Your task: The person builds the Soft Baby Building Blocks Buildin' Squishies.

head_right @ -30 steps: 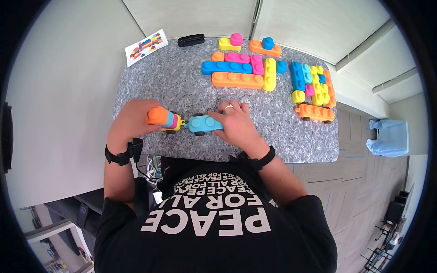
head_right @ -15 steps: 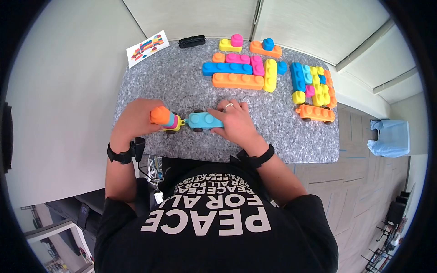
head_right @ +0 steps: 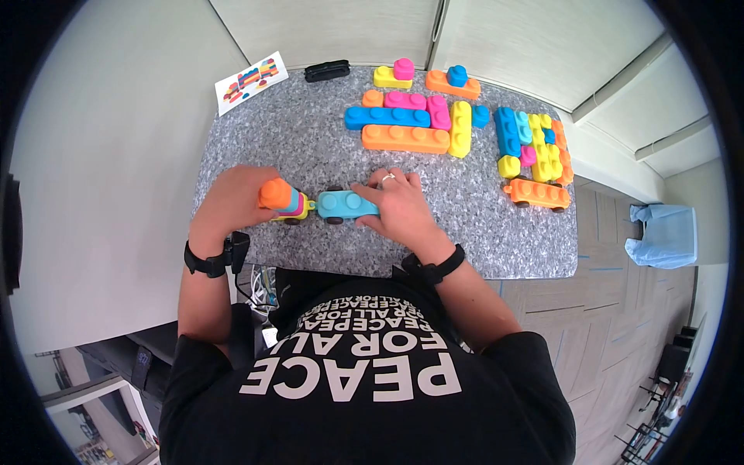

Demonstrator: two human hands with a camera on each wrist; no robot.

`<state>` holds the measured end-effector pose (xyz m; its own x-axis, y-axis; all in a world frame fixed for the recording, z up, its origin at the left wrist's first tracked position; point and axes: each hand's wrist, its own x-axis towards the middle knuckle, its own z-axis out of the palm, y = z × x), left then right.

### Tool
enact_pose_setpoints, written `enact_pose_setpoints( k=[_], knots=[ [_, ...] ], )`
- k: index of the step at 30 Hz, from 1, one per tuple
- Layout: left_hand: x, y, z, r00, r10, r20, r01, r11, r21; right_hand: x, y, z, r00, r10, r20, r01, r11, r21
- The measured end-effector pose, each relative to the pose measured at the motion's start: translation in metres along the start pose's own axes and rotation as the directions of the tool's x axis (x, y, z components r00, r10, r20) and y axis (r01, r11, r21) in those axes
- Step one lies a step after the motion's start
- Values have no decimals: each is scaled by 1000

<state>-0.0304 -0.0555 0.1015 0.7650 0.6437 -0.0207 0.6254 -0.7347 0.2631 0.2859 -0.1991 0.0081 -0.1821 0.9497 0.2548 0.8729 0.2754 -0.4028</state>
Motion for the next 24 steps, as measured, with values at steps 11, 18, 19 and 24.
enact_pose_setpoints(
  k=[11,18,19,24],
  knots=[
    [5,-12,7,994,-71,-79,70,998,-5,-2,26,2,997,61,-43,-52,983,176],
    [10,-11,3,992,-104,-72,102,994,-29,1,37,-5,996,38,-76,-11,945,327],
    [10,-10,1,992,-107,-60,105,994,-42,0,37,-4,996,46,-77,-18,943,332],
    [12,-10,-1,994,-102,-41,99,993,-57,0,42,-4,996,43,-82,-12,937,350]
  ],
)
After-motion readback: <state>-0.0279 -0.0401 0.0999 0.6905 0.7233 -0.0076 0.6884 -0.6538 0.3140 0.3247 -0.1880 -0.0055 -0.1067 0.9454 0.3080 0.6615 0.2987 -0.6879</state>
